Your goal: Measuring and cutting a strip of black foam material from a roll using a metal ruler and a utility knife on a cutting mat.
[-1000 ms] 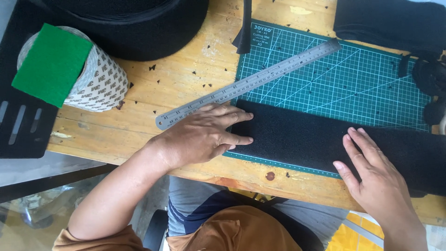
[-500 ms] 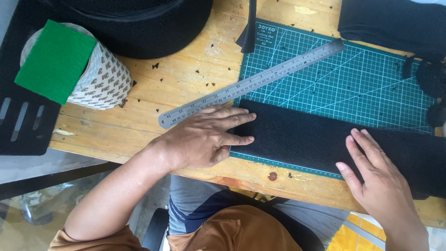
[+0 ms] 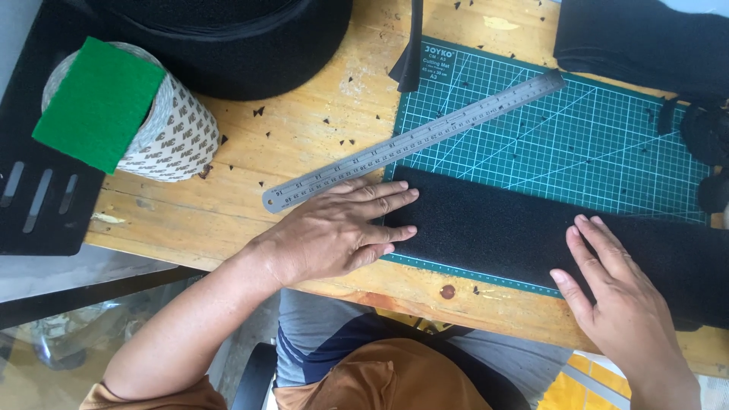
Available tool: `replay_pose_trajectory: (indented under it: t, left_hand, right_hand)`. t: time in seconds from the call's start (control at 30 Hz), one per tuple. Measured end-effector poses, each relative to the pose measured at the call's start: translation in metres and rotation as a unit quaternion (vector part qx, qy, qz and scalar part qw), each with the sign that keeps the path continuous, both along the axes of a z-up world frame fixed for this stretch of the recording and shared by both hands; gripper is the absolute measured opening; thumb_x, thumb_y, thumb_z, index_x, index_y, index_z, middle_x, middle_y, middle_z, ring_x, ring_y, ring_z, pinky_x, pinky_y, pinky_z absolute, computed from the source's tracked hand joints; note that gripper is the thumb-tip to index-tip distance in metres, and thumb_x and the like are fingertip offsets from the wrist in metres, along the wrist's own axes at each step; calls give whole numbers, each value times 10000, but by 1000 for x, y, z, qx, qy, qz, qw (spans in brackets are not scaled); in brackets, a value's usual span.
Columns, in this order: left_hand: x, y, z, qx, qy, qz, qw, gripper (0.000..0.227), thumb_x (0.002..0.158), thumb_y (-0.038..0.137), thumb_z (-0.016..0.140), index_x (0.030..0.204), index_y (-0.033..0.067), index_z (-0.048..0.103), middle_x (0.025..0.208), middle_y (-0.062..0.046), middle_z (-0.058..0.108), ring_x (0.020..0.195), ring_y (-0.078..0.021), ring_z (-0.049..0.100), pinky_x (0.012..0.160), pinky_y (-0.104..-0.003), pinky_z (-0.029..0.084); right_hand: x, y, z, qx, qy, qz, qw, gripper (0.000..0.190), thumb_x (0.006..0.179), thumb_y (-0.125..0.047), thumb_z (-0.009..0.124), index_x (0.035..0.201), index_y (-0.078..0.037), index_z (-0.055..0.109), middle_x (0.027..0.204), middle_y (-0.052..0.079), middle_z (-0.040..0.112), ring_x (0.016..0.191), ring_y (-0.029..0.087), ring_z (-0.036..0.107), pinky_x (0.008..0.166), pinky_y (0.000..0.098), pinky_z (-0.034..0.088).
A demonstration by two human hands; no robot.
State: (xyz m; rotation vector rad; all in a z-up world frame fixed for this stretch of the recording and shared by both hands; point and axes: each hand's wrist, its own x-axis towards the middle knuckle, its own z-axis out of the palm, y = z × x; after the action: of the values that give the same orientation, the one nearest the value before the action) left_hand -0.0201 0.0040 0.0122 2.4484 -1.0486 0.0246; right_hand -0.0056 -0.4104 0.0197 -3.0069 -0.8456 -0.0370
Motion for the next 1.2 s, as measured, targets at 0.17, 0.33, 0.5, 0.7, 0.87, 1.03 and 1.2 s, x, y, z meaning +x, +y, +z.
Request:
replay_pose_trajectory:
  t: [0.17,0.33,0.5,0.7,0.87,1.03,1.2]
  left_hand:
    - [0,1,0,-23,-1,1,1000,358,1063,313,512,1371,232,674,1626,-93,400,1522,-263,347,1263,-444,220]
    - [-1,1,7,-23,23,0,999,372,1057,325,495,1381,233,656,1629,-80,394,1534,-262,310,1266,-435,185]
    - [1,-1,16,-38,41,-15,998,406,1072,333,440,1379,184,659,1622,-100,406,1533,-273,305,1261,-444,177]
    - [2,-4,18,-53,27,-8,998,357,1034,263,527,1339,183,692,1597,-109,448,1513,-274,361,1250,-446,248]
    - [2,-4,16,-14,-2,0,1000,387,992,276,575,1367,232,659,1614,-100,427,1524,-285,345,1253,-431,245]
    - [2,-3,12,-2,2,-4,1000,405,1020,316,509,1403,262,629,1642,-90,390,1537,-275,328,1240,-430,262]
    - [2,-4,13,-4,5,2,1000,406,1002,319,542,1394,284,639,1635,-93,409,1533,-300,346,1216,-438,306]
  right_hand:
    - [-1,2,4,12,-6,8,1000,631,925,-307,631,1496,-45,575,1641,73,511,1548,227,445,1151,443,482]
    - [1,2,5,16,-11,11,1000,595,942,-293,632,1471,-24,592,1624,73,520,1529,220,452,1167,409,455]
    - [6,-5,5,47,-9,42,998,549,985,-223,593,1483,5,558,1595,133,522,1497,263,468,1232,401,384]
    - [11,-16,6,55,20,72,996,484,986,-74,547,1460,25,546,1603,131,492,1514,258,429,1236,396,375]
    - [12,-23,5,24,-3,68,997,495,968,-64,579,1458,-1,567,1583,116,519,1490,248,457,1265,392,343]
    - [11,-22,6,34,-2,69,997,468,1000,-82,553,1461,-7,562,1585,121,512,1496,261,449,1261,403,345]
    - [12,-22,6,30,5,64,997,478,1013,-100,540,1484,-22,541,1599,116,495,1505,249,433,1260,398,336]
